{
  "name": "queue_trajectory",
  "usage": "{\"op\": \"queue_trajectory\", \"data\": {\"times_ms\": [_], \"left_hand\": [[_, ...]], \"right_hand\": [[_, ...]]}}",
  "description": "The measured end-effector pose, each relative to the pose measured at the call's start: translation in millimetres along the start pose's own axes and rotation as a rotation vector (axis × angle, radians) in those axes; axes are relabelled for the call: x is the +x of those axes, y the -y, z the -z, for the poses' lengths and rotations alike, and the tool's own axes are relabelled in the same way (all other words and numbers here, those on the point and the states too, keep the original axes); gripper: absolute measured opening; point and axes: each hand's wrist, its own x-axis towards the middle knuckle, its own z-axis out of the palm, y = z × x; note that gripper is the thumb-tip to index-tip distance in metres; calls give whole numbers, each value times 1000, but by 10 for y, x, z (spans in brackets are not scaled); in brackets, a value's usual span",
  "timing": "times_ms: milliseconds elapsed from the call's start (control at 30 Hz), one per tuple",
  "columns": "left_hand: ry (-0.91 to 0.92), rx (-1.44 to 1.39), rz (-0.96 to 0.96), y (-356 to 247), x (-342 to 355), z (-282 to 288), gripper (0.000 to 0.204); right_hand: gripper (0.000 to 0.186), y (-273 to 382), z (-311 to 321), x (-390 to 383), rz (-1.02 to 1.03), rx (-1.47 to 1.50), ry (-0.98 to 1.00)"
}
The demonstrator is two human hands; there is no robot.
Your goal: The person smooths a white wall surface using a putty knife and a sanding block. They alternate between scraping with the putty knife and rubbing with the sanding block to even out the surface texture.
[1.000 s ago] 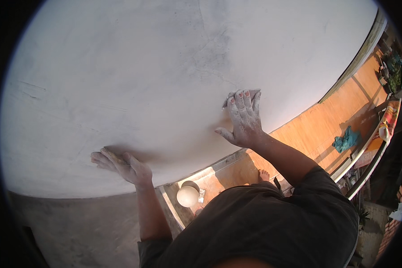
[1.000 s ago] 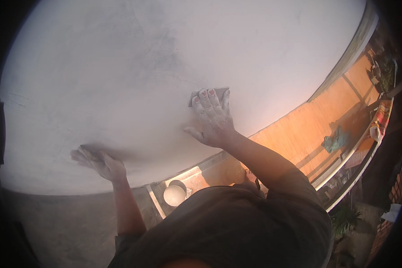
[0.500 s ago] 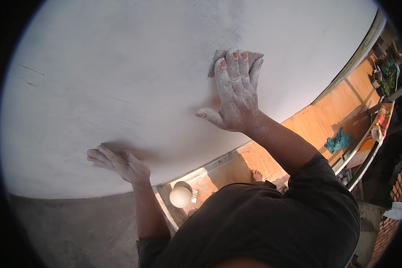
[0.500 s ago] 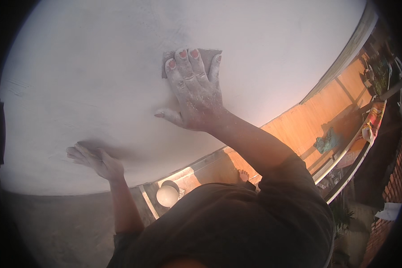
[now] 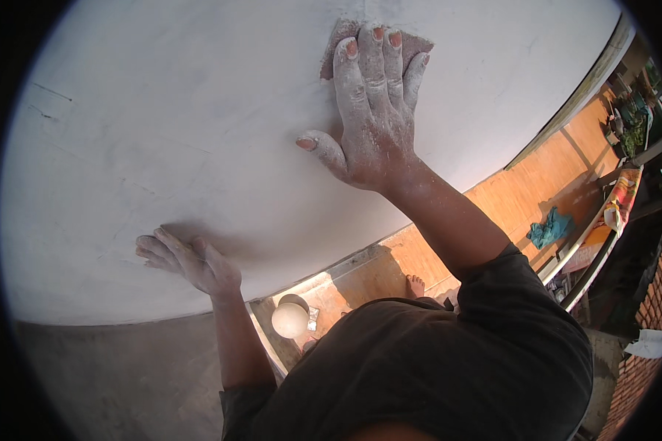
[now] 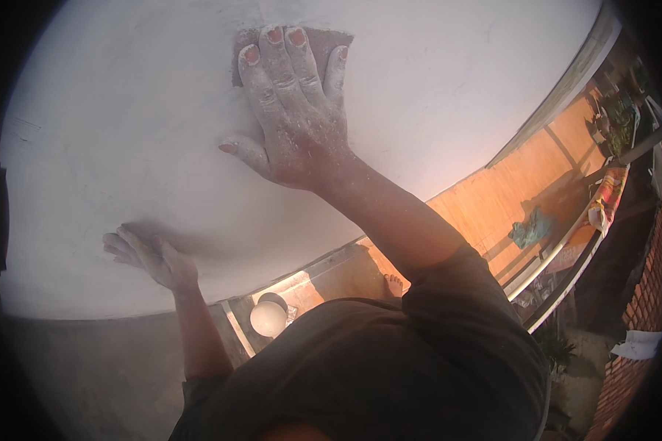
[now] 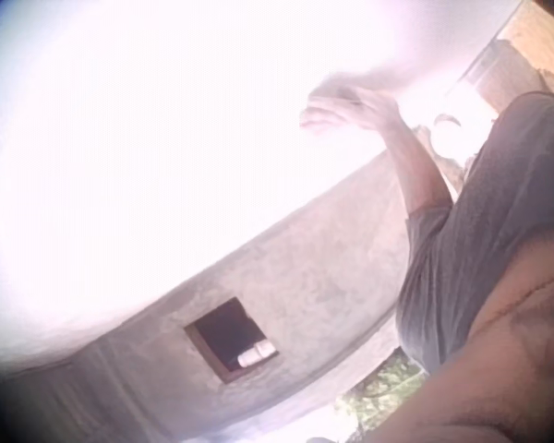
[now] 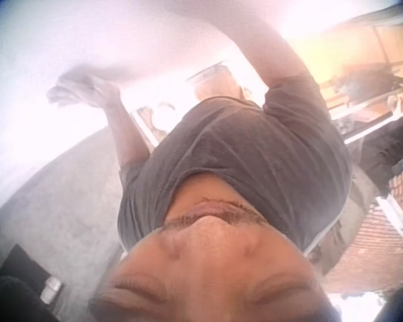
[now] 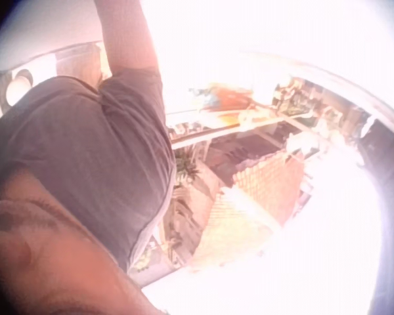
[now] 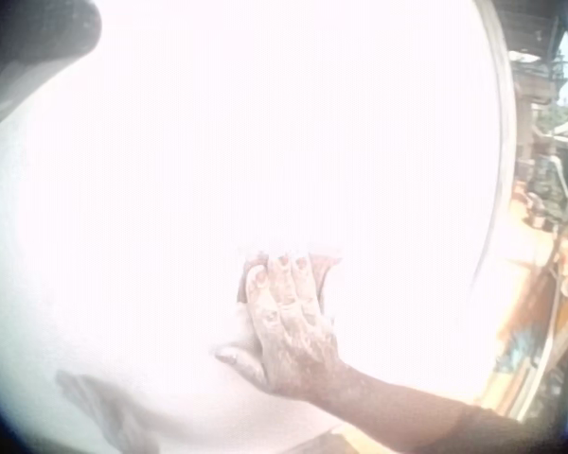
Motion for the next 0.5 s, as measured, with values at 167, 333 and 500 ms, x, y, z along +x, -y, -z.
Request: {"op": "queue_trajectory", "data": {"times_ms": [167,333,500], "left_hand": [[-13,-8,-10,35,-9,-34,64],[-24,-19,-30,60,-23,-54,63],[-10,-8,-22,68,-40,-67,64]], "right_hand": [[97,-153,-173,-974,-3,-51,167],[100,-30,-28,-128,5,13,2],[99,-96,-130,-687,9,-52,80]]}}
